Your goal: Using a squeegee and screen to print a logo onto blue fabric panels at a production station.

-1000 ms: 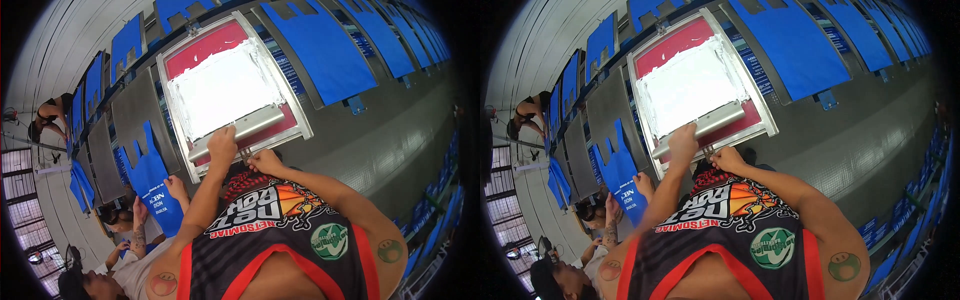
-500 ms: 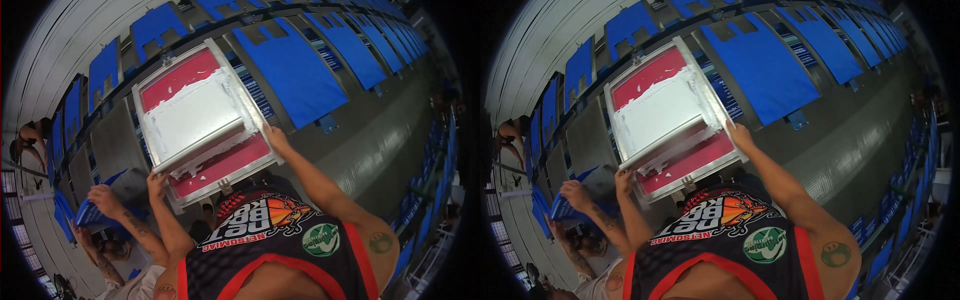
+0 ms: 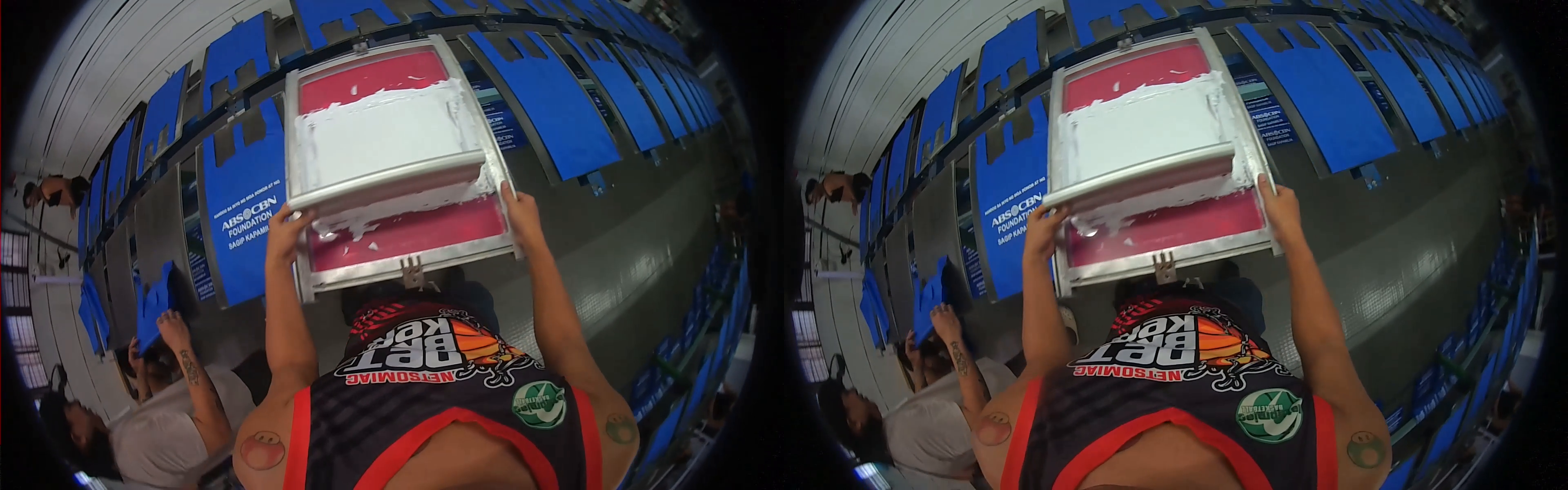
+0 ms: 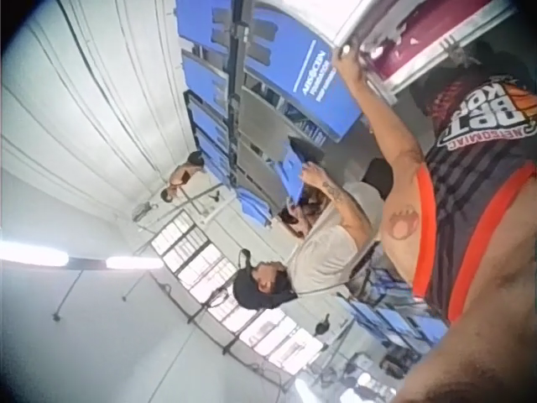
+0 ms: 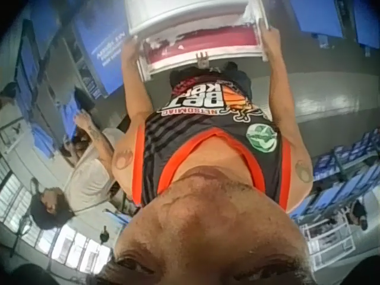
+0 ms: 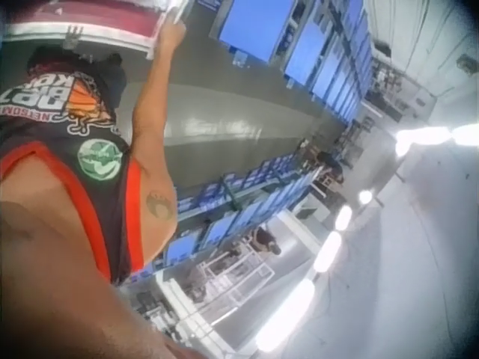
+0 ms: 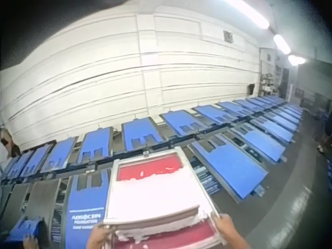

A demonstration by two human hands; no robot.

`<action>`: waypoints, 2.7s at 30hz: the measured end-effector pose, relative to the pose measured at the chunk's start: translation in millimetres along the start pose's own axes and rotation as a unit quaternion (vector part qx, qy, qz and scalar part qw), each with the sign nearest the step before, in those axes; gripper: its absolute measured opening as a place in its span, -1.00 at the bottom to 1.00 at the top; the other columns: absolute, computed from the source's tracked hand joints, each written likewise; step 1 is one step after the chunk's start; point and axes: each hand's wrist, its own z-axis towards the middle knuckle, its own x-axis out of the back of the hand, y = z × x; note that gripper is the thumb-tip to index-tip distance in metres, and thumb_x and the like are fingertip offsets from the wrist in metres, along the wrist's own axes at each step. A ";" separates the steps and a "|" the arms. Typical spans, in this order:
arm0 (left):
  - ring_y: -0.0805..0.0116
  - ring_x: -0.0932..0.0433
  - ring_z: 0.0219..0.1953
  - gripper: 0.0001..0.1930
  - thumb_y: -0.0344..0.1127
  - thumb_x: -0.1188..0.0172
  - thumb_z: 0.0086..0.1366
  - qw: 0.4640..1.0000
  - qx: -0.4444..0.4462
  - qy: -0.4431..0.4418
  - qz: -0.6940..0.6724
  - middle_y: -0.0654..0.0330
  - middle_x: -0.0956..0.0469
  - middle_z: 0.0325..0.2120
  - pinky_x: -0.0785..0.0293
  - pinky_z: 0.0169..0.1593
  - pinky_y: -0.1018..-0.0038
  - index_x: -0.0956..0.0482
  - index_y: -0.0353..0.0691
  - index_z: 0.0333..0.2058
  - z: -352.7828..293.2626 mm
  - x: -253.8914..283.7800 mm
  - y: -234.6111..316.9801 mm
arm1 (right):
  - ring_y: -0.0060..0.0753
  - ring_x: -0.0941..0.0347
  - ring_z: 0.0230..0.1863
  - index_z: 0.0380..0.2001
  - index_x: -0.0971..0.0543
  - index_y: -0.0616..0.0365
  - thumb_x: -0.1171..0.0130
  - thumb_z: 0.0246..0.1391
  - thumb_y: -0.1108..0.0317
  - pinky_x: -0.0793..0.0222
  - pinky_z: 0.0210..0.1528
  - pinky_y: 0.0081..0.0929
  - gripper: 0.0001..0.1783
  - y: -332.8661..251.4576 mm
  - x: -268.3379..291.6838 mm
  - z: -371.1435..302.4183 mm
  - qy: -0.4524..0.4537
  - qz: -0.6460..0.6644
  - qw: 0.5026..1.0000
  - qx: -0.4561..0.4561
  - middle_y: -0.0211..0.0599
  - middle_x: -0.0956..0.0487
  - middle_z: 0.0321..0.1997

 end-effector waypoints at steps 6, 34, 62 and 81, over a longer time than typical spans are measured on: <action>0.40 -0.51 -0.22 -0.67 -0.45 -0.40 0.00 0.998 0.022 0.048 0.017 0.20 -0.57 -0.29 -0.39 -0.10 0.49 -0.61 -0.40 -0.21 4.5 -65.9 5.9 | -0.22 -0.55 -0.24 -0.27 -0.61 0.39 -0.12 0.06 -0.22 -0.37 -0.15 -0.33 -0.29 21.3 29.4 73.9 -0.030 -0.029 0.999 -0.001 0.01 -0.62 -0.33; 0.32 -0.48 -0.09 -0.69 -0.42 -0.48 -0.10 0.996 -0.012 0.085 0.023 0.26 -0.40 -0.12 -0.41 -0.07 0.46 -0.62 -0.37 -0.35 9.3 -116.6 -47.8 | -0.58 -0.48 -0.59 -0.42 -0.61 0.34 -0.15 0.17 0.18 -0.46 -0.46 -0.60 -0.64 58.4 -34.9 -31.4 -0.378 -0.022 0.923 -0.061 -0.32 -0.59 -0.54; 0.05 -0.60 -0.31 -0.71 -0.33 -0.28 -0.01 0.762 -0.175 -0.053 0.621 0.10 -0.62 -0.43 -0.49 -0.23 0.15 -0.62 -0.02 -0.23 113.2 -138.4 64.7 | -0.08 -0.53 -0.16 -0.31 -0.56 0.09 -0.21 -0.13 0.39 -0.45 -0.22 -0.15 -0.78 -138.9 -43.1 183.2 -0.216 -0.500 0.744 0.387 -0.19 -0.59 -0.29; 0.09 -0.57 -0.35 -0.78 -0.54 -0.15 -0.14 0.781 -0.193 -0.034 0.592 0.05 -0.56 -0.50 -0.28 0.02 -0.07 -0.54 -0.15 -0.42 -13.6 -166.4 -13.0 | -0.12 -0.52 -0.45 -0.52 -0.52 0.04 -0.10 -0.20 0.50 -0.47 -0.45 -0.20 -0.90 -24.9 3.9 115.9 -0.159 -0.430 0.763 0.456 -0.27 -0.53 -0.55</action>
